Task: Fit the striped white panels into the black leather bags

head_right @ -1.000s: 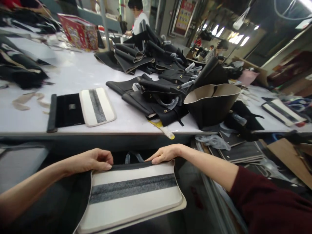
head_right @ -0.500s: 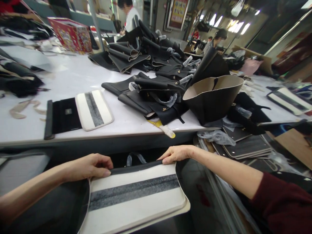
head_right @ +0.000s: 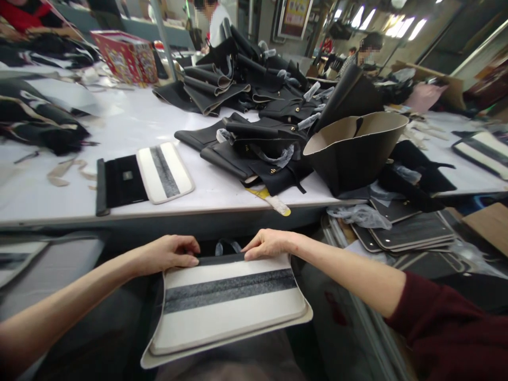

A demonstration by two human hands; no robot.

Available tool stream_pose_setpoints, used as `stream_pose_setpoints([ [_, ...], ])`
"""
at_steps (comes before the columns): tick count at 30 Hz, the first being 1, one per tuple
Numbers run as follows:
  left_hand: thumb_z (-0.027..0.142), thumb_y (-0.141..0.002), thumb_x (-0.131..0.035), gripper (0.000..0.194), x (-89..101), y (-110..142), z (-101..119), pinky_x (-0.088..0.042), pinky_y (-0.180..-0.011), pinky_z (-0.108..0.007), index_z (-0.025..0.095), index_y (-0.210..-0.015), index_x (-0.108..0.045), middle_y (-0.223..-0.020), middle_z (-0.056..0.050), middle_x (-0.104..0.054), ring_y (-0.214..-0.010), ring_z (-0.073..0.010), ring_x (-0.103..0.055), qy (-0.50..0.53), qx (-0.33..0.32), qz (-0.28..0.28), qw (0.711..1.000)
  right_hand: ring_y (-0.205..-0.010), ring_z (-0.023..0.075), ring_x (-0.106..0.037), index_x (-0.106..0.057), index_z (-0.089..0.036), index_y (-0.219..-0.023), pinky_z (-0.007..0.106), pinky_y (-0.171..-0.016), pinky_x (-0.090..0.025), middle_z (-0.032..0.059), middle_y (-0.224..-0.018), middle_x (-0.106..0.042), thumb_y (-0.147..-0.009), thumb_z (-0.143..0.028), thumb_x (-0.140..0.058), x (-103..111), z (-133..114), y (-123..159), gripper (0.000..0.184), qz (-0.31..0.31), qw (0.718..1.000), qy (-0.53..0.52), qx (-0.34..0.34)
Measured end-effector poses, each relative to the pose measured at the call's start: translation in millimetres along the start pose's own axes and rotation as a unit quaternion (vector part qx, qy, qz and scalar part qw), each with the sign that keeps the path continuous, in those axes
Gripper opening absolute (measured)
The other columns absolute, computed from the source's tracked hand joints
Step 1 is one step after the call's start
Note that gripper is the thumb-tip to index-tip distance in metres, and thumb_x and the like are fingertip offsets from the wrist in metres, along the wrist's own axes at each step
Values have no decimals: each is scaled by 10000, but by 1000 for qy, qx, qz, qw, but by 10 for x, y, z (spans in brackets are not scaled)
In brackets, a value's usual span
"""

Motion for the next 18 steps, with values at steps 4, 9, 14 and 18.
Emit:
stream_pose_setpoints([
  [4, 308, -832, -624, 96, -138, 293, 419, -416, -762, -295, 229, -879, -652, -947, -17, -657, -885, -204, -589, -106, -117, 173, 972, -1211, 285, -581, -680, -264, -1249, 342, -1055, -412, 34, -1281, -657, -818, -474, -696, -103, -222, 118, 480, 136, 989, 41, 50],
  [9, 253, -959, -515, 129, -879, 747, 900, -438, -835, -307, 234, -949, -643, -968, -23, -655, -932, -185, -588, -51, -215, 187, 957, -1183, 229, -591, -722, -236, -1093, 408, -1090, -397, 40, -1149, -713, -930, -335, -605, -598, -113, 888, 223, 485, 862, 44, 140],
  [14, 238, -955, -542, 103, -1476, 874, 1035, -463, -767, -365, 229, -923, -640, -921, -31, -657, -868, -221, -577, -116, -193, 190, 956, -1270, 245, -519, -696, -288, -1052, 564, -1151, -281, 9, -1204, -685, -906, -217, -652, -1584, 126, 1330, 168, 567, 806, 106, 137],
  [18, 230, -970, -510, 163, -1624, 884, 1017, -473, -768, -360, 227, -879, -645, -908, -46, -652, -867, -219, -579, -131, -175, 243, 945, -1266, 261, -510, -689, -274, -1033, 599, -1137, -281, 27, -1221, -673, -900, -185, -653, -1919, 152, 1299, 164, 638, 751, 110, 131],
])
Point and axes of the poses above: each hand's wrist, its own y-axis away from the middle knuckle, its own x-axis out of the back of the hand, z = x × y, the point moved 4 cm from there along -y, towards the middle knuckle
